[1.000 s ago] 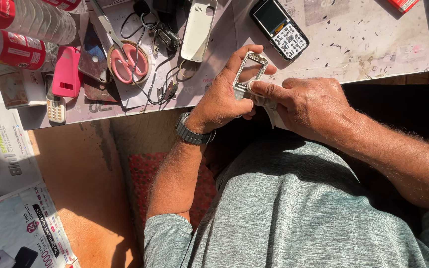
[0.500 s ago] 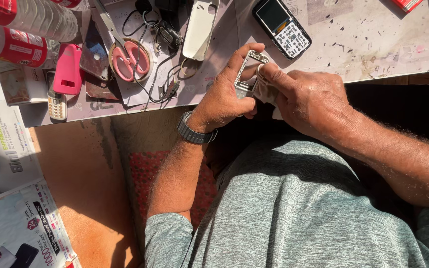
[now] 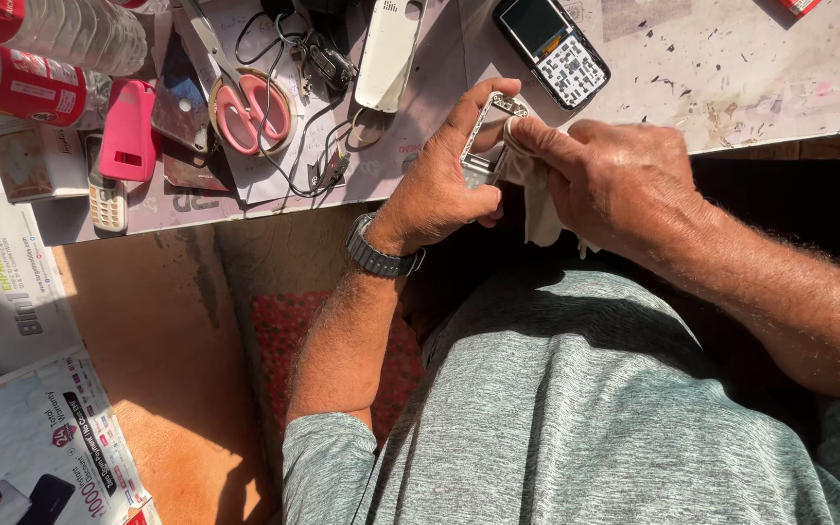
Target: The person wipes a disassembled feature phone with a cloth, cleaning the housing, keypad and screen area, then reassembles the front cover onto the phone body and presses the parts together.
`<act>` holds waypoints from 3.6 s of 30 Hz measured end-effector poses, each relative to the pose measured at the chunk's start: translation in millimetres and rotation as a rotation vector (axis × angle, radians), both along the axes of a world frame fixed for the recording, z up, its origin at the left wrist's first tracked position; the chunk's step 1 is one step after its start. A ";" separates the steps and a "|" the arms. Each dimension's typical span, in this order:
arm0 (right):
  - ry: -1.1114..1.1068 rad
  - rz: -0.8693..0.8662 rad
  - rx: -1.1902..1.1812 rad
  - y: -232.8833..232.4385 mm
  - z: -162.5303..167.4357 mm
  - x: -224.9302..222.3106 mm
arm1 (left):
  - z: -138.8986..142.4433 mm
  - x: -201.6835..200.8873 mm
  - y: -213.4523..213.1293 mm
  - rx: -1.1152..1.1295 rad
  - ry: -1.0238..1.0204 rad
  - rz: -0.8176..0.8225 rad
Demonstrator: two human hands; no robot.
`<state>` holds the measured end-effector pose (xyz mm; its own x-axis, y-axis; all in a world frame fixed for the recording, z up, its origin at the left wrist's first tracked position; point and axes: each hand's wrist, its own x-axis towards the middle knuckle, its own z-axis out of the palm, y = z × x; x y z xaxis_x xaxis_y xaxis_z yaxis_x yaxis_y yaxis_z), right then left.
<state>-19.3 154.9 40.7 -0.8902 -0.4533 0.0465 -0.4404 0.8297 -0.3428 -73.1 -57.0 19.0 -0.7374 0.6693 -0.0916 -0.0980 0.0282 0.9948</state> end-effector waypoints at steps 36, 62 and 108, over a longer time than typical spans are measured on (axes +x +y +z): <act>-0.117 0.066 -0.156 -4.7 0.7 7.6 | -11.4 2.5 -1.1 0.062 -0.033 -0.059; 0.232 0.060 -0.560 -1.7 -11.4 4.1 | -2.6 7.1 2.6 0.005 -0.066 0.024; 0.072 0.010 -0.096 -12.0 -11.2 1.1 | 13.6 4.1 7.2 -0.108 -0.135 0.023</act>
